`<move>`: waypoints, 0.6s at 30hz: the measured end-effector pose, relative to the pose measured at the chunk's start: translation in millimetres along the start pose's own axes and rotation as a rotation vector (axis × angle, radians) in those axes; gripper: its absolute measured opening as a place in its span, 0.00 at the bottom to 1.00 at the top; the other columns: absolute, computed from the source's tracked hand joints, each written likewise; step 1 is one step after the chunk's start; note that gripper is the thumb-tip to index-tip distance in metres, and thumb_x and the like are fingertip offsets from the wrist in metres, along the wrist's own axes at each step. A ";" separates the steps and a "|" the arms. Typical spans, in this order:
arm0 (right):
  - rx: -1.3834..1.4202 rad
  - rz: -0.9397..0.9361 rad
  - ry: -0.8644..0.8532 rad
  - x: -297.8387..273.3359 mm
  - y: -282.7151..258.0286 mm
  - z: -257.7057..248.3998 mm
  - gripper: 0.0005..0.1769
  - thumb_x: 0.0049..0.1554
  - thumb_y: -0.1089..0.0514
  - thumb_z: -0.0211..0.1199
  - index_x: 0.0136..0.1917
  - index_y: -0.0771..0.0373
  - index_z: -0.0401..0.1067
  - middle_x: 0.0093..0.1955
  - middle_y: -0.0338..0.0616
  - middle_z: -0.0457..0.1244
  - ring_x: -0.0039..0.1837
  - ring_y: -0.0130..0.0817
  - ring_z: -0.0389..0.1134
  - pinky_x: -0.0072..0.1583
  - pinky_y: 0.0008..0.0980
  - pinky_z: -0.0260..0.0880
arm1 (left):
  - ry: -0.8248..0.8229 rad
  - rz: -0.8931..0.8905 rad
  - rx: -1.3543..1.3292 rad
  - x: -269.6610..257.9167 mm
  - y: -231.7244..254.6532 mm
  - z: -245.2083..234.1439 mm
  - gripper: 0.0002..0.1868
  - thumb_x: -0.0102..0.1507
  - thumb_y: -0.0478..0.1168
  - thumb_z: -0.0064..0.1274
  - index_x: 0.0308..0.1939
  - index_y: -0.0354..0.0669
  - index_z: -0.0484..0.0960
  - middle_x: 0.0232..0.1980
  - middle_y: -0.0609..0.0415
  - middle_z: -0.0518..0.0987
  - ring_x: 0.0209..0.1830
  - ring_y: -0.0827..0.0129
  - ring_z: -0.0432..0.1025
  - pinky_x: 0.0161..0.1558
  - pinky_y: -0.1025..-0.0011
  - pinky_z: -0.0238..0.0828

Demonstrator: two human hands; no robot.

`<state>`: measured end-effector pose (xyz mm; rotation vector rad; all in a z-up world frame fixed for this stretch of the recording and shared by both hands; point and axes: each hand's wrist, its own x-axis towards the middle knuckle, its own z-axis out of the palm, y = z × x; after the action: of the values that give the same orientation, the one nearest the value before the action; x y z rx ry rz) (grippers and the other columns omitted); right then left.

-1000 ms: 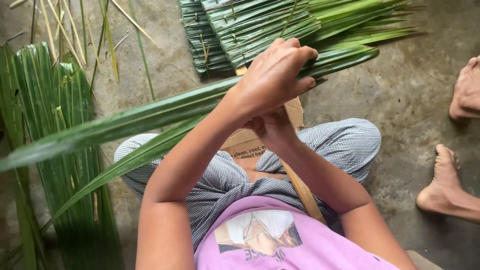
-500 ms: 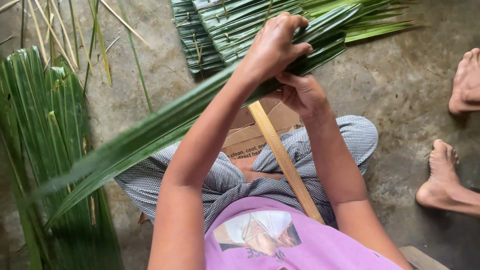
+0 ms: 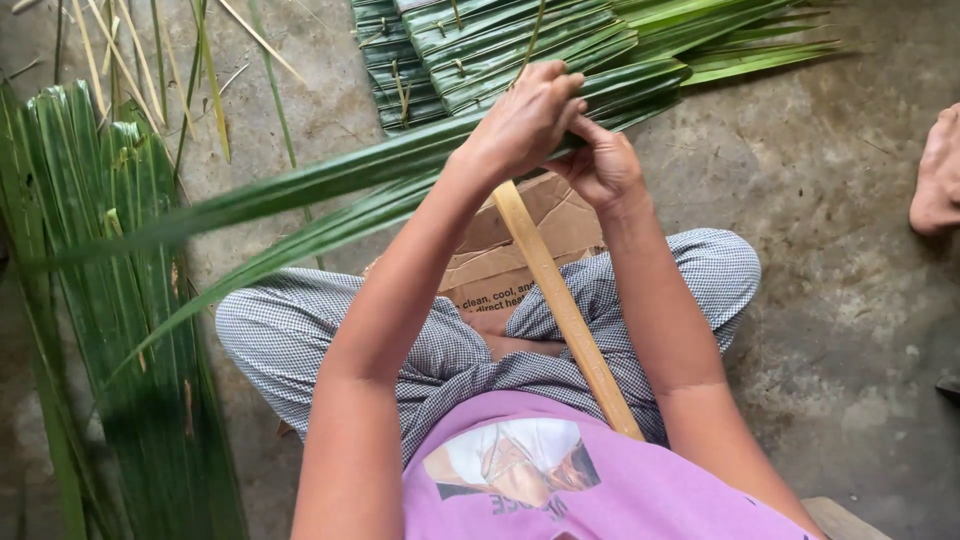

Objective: Weaving individual palm leaves around a wooden stick to create a thatched panel for roofing or mats.

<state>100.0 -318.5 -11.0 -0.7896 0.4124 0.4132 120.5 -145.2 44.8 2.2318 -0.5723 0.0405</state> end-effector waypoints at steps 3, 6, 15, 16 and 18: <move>0.063 -0.005 -0.019 4.4 -9.2 -12.1 0.08 0.61 0.64 0.63 0.51 0.72 0.75 0.48 0.52 0.71 0.47 0.40 0.74 0.51 0.43 0.82 | -0.060 0.162 -0.009 -39.1 20.2 -44.0 0.17 0.66 0.36 0.55 0.58 0.33 0.79 0.69 0.37 0.71 0.67 0.45 0.68 0.66 0.55 0.68; 0.085 0.012 -0.007 10.6 -8.2 -23.6 0.09 0.61 0.64 0.63 0.54 0.71 0.74 0.50 0.51 0.71 0.49 0.41 0.74 0.55 0.46 0.80 | 0.039 0.145 -0.084 -75.4 17.1 -86.2 0.17 0.65 0.33 0.59 0.58 0.34 0.81 0.62 0.40 0.78 0.52 0.56 0.76 0.52 0.66 0.77; 0.051 0.005 0.001 28.2 23.0 -24.9 0.10 0.58 0.63 0.66 0.52 0.71 0.75 0.49 0.55 0.71 0.48 0.45 0.75 0.54 0.50 0.81 | 0.117 -0.384 0.176 -113.9 -76.4 -59.3 0.19 0.66 0.46 0.57 0.54 0.36 0.84 0.48 0.41 0.84 0.40 0.51 0.78 0.44 0.56 0.74; 0.049 0.016 0.007 26.9 24.5 -27.3 0.10 0.59 0.62 0.66 0.52 0.70 0.75 0.49 0.55 0.72 0.49 0.46 0.76 0.54 0.50 0.82 | 0.066 -0.433 0.170 -113.0 -80.8 -51.3 0.17 0.65 0.47 0.58 0.53 0.41 0.86 0.45 0.43 0.84 0.38 0.49 0.78 0.43 0.54 0.73; 0.044 0.033 -0.010 21.3 23.6 -26.3 0.11 0.58 0.61 0.67 0.52 0.70 0.75 0.49 0.55 0.72 0.49 0.46 0.76 0.53 0.49 0.82 | 0.053 -0.479 0.068 -116.2 -85.7 -50.8 0.16 0.64 0.46 0.58 0.51 0.41 0.86 0.40 0.46 0.84 0.33 0.58 0.77 0.40 0.59 0.74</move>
<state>100.9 -319.0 -52.2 -0.7386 0.4241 0.4380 59.8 -14.6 -7.0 2.3704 0.0027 -0.1279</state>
